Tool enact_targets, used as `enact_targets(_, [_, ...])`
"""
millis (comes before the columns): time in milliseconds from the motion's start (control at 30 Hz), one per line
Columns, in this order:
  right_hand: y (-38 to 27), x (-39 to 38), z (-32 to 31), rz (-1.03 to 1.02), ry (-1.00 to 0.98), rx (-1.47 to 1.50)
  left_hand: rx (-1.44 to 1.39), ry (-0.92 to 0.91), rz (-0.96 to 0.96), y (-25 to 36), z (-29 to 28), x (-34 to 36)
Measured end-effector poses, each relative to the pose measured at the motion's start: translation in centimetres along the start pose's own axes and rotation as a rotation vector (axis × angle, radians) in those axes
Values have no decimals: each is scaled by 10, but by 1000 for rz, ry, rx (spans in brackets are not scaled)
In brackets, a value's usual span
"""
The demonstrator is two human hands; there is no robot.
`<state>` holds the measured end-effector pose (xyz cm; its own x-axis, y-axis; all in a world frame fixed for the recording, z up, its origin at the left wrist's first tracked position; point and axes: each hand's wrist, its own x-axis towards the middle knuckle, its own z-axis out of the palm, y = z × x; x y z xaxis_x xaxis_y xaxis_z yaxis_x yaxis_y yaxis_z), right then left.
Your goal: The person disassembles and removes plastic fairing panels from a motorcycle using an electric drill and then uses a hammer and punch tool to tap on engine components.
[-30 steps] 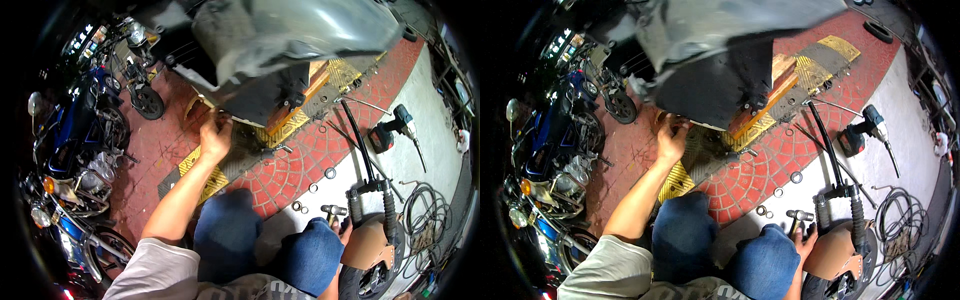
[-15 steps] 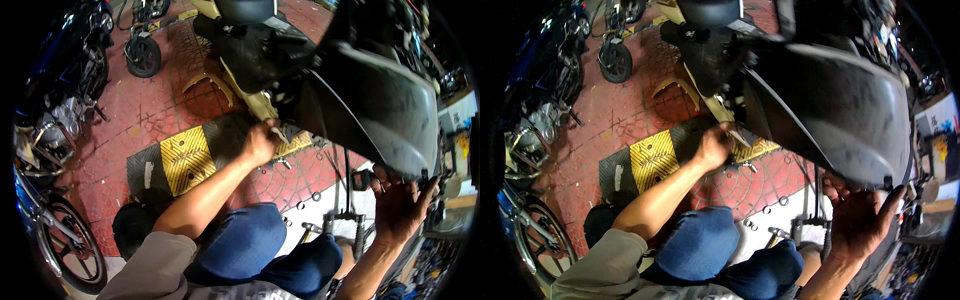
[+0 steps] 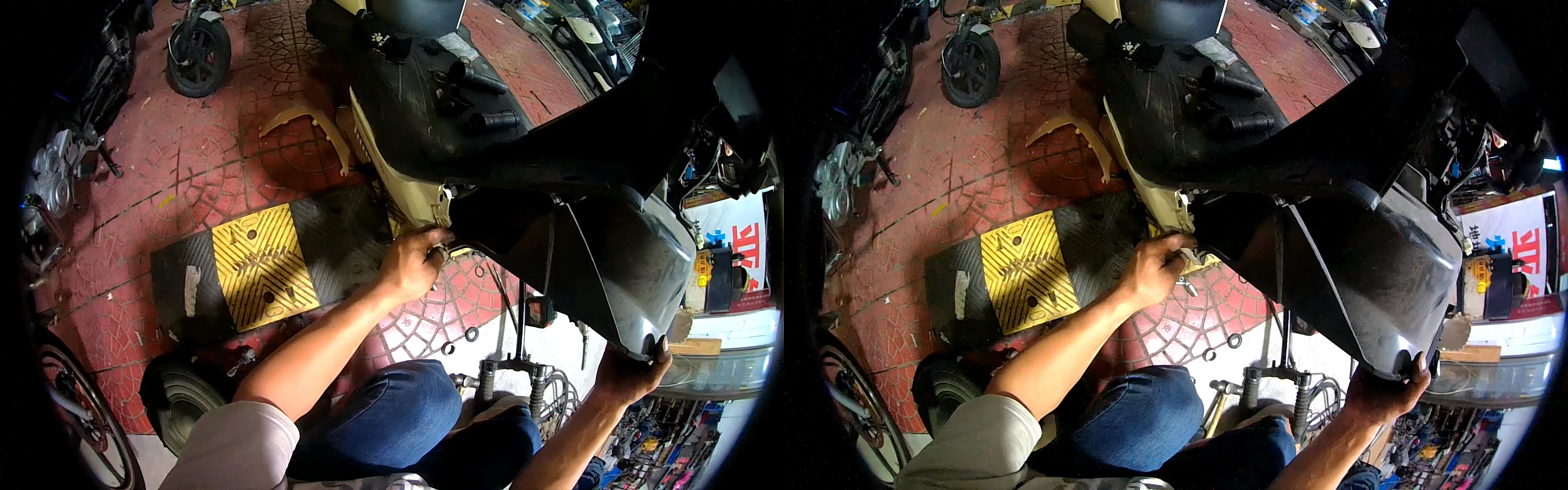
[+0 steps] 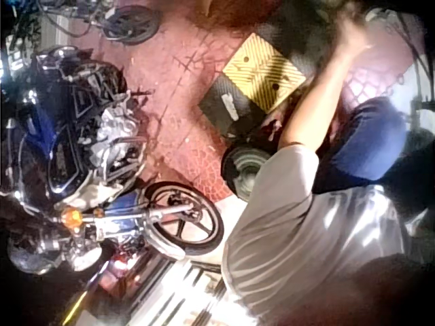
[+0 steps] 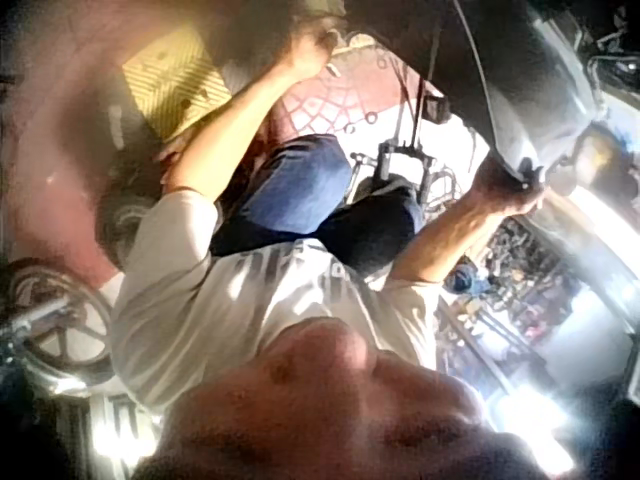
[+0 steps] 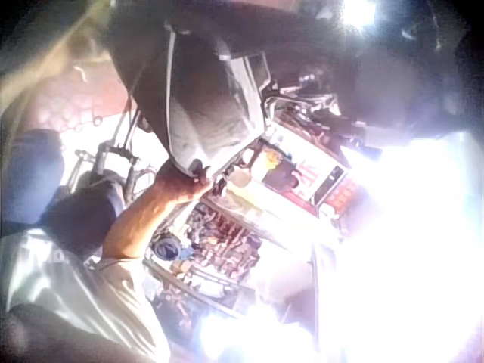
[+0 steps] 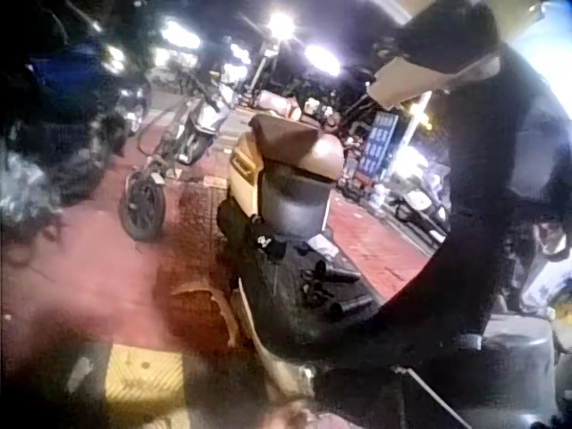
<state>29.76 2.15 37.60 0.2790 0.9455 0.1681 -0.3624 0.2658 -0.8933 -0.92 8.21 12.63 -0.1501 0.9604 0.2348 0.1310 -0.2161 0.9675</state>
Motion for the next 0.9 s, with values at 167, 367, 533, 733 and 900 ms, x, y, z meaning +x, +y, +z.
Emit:
enact_targets(167, [2,-14,54,30,86,25,-74,15,-229,-12,-7,-27])
enact_targets(367, [3,-6,39,85,125,-93,292,-69,-704,-115,-35,-132])
enact_targets(533, [-1,-10,40,110,92,-158,-197,-44,-1141,-168,-37,-203])
enact_targets(733, [2,-9,45,96,76,-179,395,-372,-597,-184,3,-230])
enact_targets(900, [0,-8,48,132,19,-190,532,-478,-570,-157,15,-204])
